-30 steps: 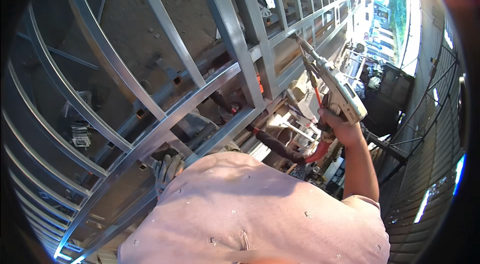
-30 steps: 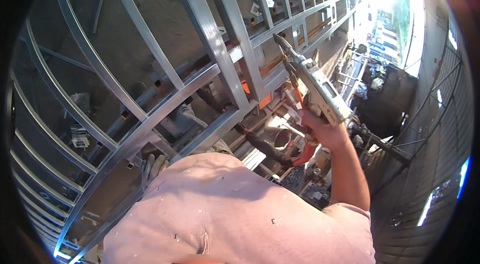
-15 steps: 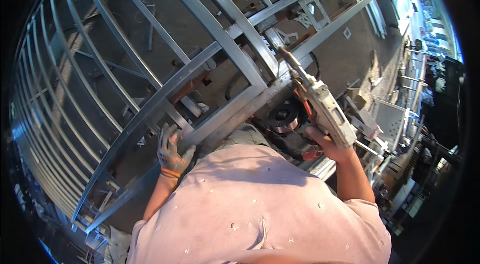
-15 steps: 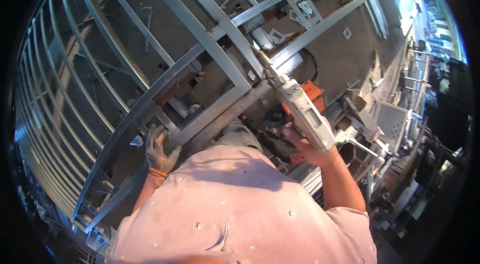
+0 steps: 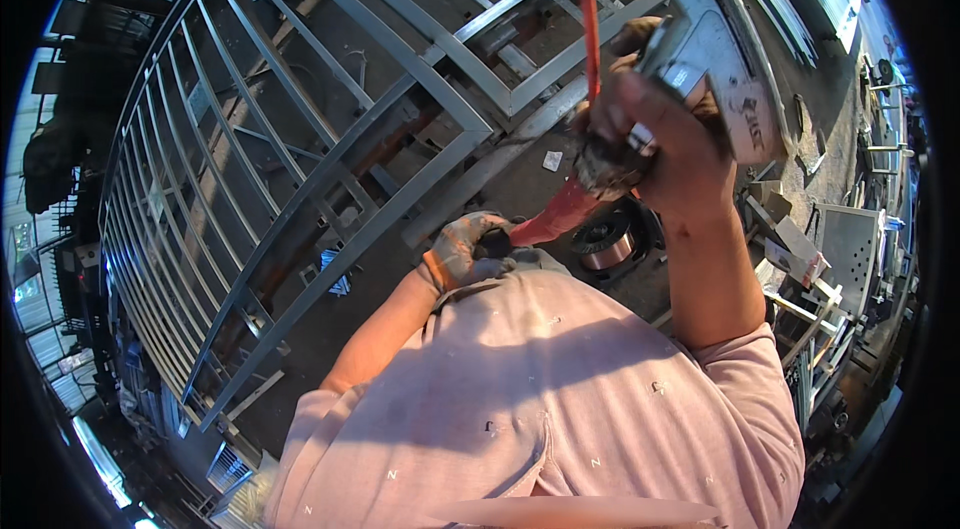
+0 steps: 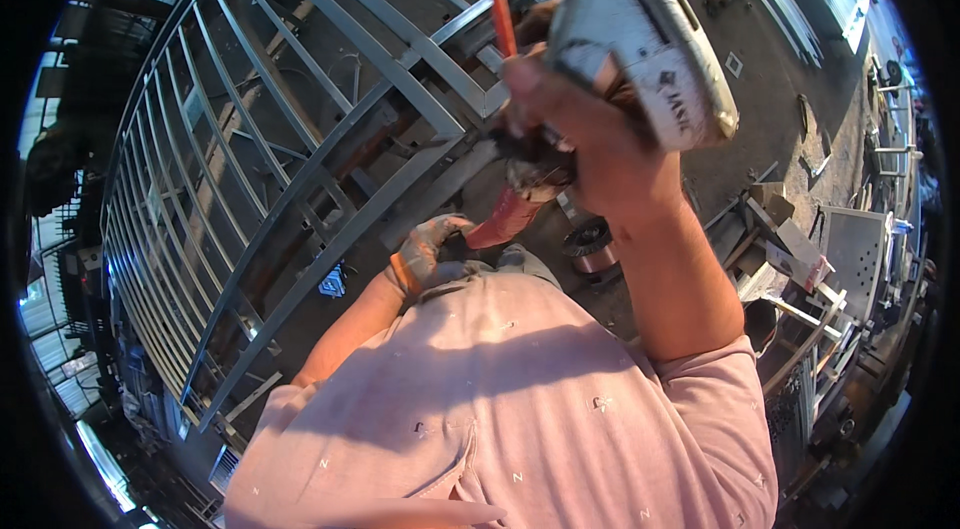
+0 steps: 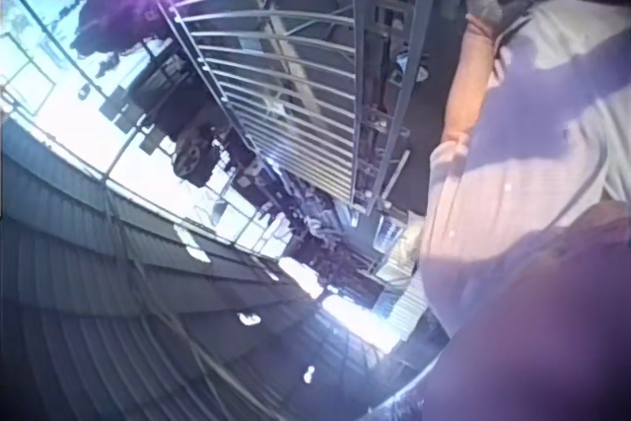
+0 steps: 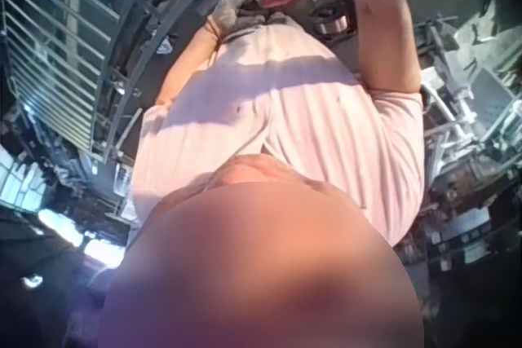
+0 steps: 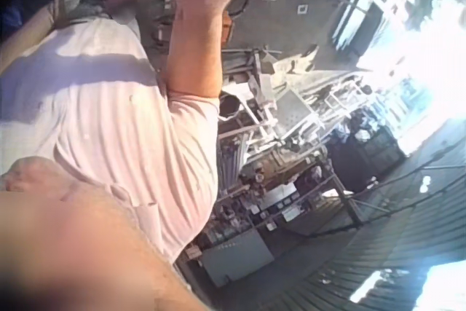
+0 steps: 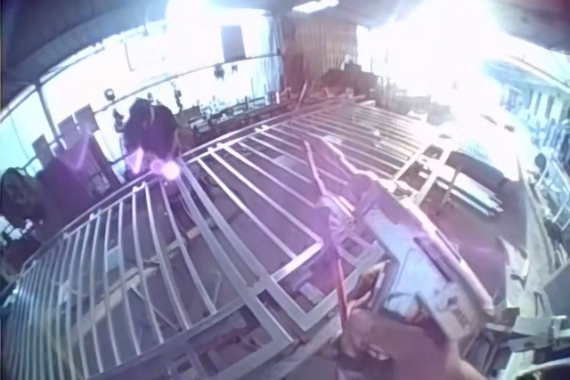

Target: The person welds a metal frame structure using a handheld welding torch. They move along the frame, applying welds to various joints and seams while holding the frame steady with their other hand.

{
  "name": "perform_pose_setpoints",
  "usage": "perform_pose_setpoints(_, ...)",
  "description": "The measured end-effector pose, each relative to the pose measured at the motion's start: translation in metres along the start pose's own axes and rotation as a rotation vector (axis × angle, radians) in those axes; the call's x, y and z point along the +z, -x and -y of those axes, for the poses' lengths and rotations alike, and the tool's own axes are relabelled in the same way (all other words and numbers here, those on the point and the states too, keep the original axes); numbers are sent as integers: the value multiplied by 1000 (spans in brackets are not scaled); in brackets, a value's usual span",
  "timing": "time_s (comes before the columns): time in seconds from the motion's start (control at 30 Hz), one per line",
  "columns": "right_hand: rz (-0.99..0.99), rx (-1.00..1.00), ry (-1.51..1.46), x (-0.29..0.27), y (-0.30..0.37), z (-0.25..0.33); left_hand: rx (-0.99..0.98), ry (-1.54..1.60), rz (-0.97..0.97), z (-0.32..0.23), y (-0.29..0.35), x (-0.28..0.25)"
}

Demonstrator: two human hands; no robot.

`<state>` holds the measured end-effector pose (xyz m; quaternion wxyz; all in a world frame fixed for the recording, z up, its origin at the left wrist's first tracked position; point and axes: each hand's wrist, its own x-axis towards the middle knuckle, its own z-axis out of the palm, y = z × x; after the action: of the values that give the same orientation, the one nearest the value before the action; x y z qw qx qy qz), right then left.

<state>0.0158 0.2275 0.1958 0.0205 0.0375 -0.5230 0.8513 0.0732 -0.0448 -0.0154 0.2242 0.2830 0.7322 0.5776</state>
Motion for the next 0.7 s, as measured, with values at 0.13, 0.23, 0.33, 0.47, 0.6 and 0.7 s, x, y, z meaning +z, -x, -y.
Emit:
perform_pose_setpoints(0.13,-209,178,-339,-26,5,-33,14,-167,-130,-15,72,-15)
perform_pose_setpoints(0.23,-426,396,-338,-36,11,-81,39,-271,-242,-26,125,-17)
perform_pose_setpoints(0.33,-560,574,-470,-40,11,-123,-177,-67,-261,-36,153,-19)
perform_pose_setpoints(0.47,-424,726,-507,-41,8,-148,-237,-16,-301,-61,170,-18)
perform_pose_setpoints(0.6,-354,915,-487,-31,0,-167,-302,-177,-353,-110,172,-37)
perform_pose_setpoints(0.7,-253,1046,-626,-27,-14,-188,-540,-122,-492,-163,156,-49)
